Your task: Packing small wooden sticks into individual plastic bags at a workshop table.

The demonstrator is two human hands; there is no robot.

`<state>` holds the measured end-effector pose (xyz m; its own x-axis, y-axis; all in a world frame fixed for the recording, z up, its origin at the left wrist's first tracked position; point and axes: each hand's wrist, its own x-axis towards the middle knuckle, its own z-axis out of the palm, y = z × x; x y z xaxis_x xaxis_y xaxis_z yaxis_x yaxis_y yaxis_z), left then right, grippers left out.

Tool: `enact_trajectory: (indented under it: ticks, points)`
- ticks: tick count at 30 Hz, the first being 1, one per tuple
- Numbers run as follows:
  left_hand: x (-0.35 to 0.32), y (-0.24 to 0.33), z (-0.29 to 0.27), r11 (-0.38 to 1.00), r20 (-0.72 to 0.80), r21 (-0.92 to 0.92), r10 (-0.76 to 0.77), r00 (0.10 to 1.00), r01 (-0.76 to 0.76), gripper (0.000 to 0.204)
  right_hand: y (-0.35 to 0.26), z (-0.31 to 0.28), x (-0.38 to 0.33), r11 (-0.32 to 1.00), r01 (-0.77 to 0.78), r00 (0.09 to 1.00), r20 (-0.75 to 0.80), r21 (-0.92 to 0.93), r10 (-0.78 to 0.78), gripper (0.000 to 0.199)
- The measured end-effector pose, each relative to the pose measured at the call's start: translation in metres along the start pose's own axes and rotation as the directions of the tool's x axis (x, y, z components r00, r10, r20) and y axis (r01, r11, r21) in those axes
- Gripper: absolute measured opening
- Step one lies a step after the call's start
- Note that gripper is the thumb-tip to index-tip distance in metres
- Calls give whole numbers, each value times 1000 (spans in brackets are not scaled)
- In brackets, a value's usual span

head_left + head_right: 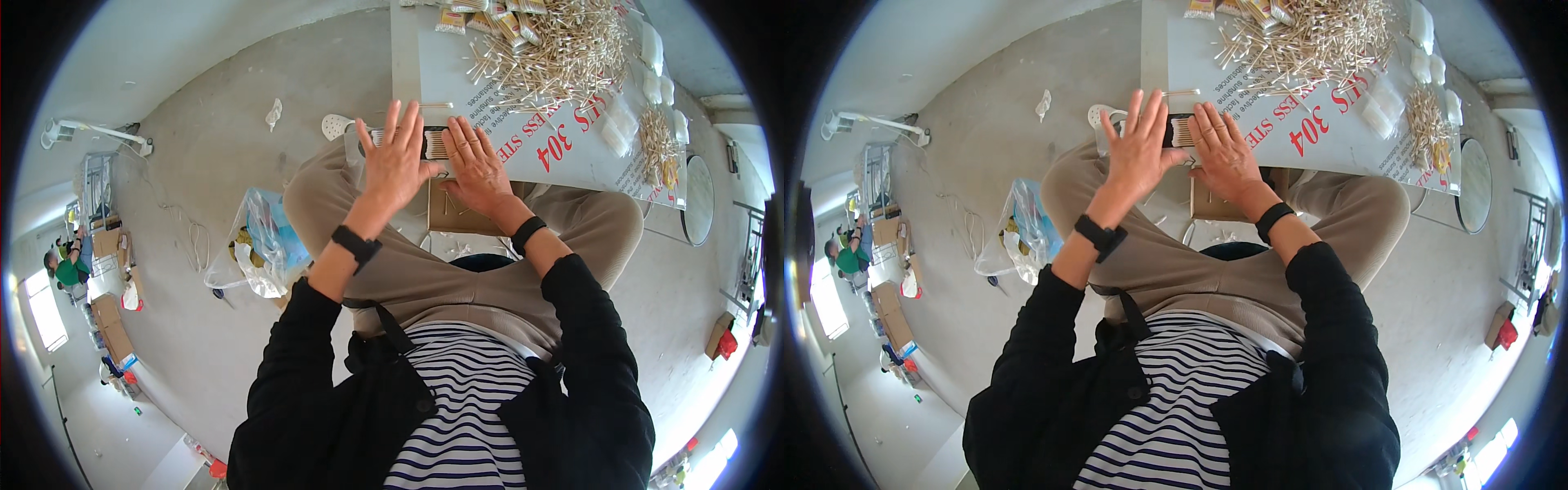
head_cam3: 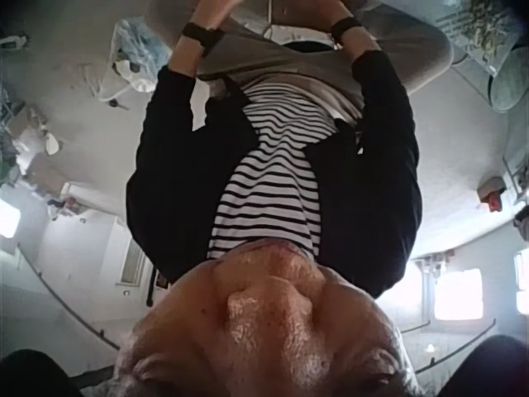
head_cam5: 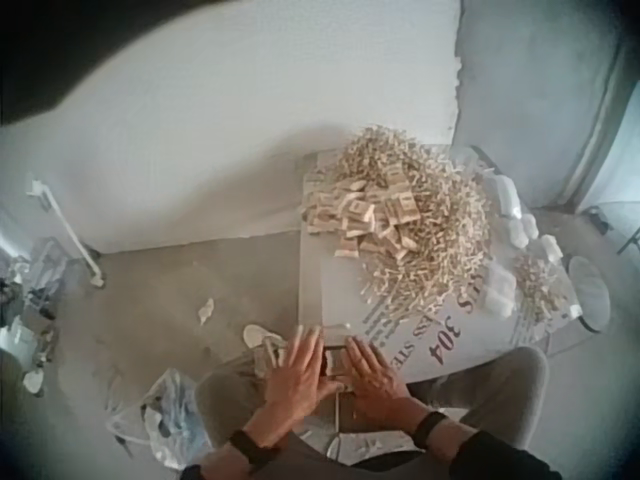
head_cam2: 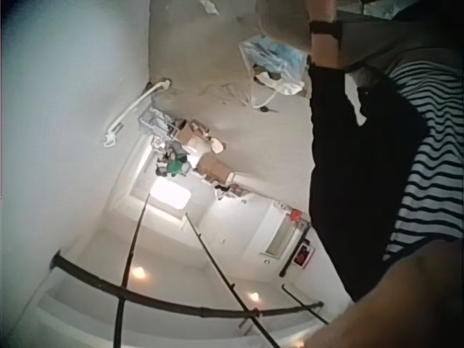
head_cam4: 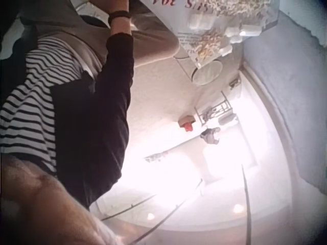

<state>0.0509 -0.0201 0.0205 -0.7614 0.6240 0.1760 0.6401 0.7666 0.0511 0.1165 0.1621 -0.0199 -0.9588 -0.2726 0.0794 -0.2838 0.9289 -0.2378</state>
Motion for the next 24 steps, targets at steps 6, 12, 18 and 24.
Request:
enact_trajectory:
  ticks: [6, 12, 18, 24]
  points:
    - [-18, 9, 9, 1000, 146, -14, 11, 989, -9, 104, -2, 2, 0, 1000, 5, 999, -47, 26, -4, 98]
    - [-21, 10, 22, 1000, 107, -6, -14, 994, 15, 110, -2, 3, 2, 999, -5, 1000, -17, -41, 4, 98]
    - [-19, 11, 27, 1000, 144, 20, 5, 990, -8, 121, 0, 3, 1, 998, 7, 999, -44, 60, -4, 102]
    - [-20, 7, 26, 998, 169, -54, 20, 985, -11, 126, -3, 1, 6, 999, 27, 999, -24, 32, -26, 108]
